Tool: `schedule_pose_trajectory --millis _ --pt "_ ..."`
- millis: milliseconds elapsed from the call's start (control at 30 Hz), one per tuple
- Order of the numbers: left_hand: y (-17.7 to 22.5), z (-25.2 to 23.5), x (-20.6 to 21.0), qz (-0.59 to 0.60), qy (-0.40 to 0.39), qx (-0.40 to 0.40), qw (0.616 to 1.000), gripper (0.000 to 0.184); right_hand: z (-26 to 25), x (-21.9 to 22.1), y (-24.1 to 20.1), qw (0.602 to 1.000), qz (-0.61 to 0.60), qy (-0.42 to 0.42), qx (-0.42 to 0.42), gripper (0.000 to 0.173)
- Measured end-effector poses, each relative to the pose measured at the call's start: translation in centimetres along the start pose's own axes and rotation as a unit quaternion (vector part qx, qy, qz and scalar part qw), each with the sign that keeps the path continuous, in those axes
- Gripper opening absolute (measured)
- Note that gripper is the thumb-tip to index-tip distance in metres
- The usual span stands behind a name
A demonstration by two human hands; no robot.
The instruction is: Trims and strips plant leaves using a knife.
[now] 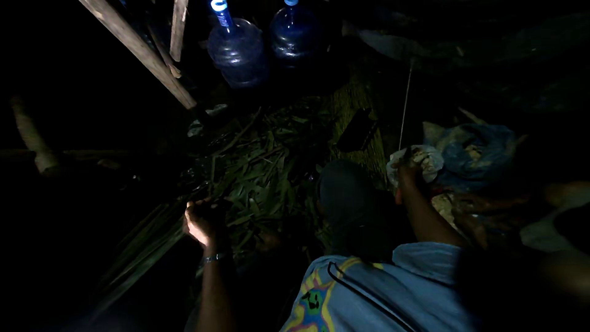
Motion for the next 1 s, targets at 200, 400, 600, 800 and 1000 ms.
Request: schedule_pose_trajectory --millis 200,400,600,800,1000 --pt "-0.4 0.6 -0.3 -0.020 -0.004 -0.003 1.000 0.040 -5.5 1.1 -5.0 0.990 0.134 0.001 -0.035 0.051" --pt "-0.7 1.5 -0.5 -0.022 0.010 -0.022 0.999 0.037 -2.2 6.8 -10.2 0.988 0.048 -0.098 -0.112 0.045" --pt "-0.4 0.5 -1.7 -0.032 0.010 -0.058 0.998 0.032 7.6 13.3 -20.5 0.914 0.121 -0.266 -0.282 0.037" --pt "5.0 -5.0 -4.1 -0.148 -0.013 0.022 0.989 0.029 26.4 19.7 -30.2 0.706 0.146 -0.425 -0.547 0.031" --pt "0.3 -9.0 -14.6 -0.465 0.019 -0.130 0.876 0.037 38.7 26.1 -28.3 0.500 0.312 -0.465 -0.661 0.036"
Point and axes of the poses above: each hand's wrist, its own z-axis away from the middle knuckle, its own x-axis out of the palm, y = z × x, the point moved 10 cm from there along -z, towards the middle knuckle
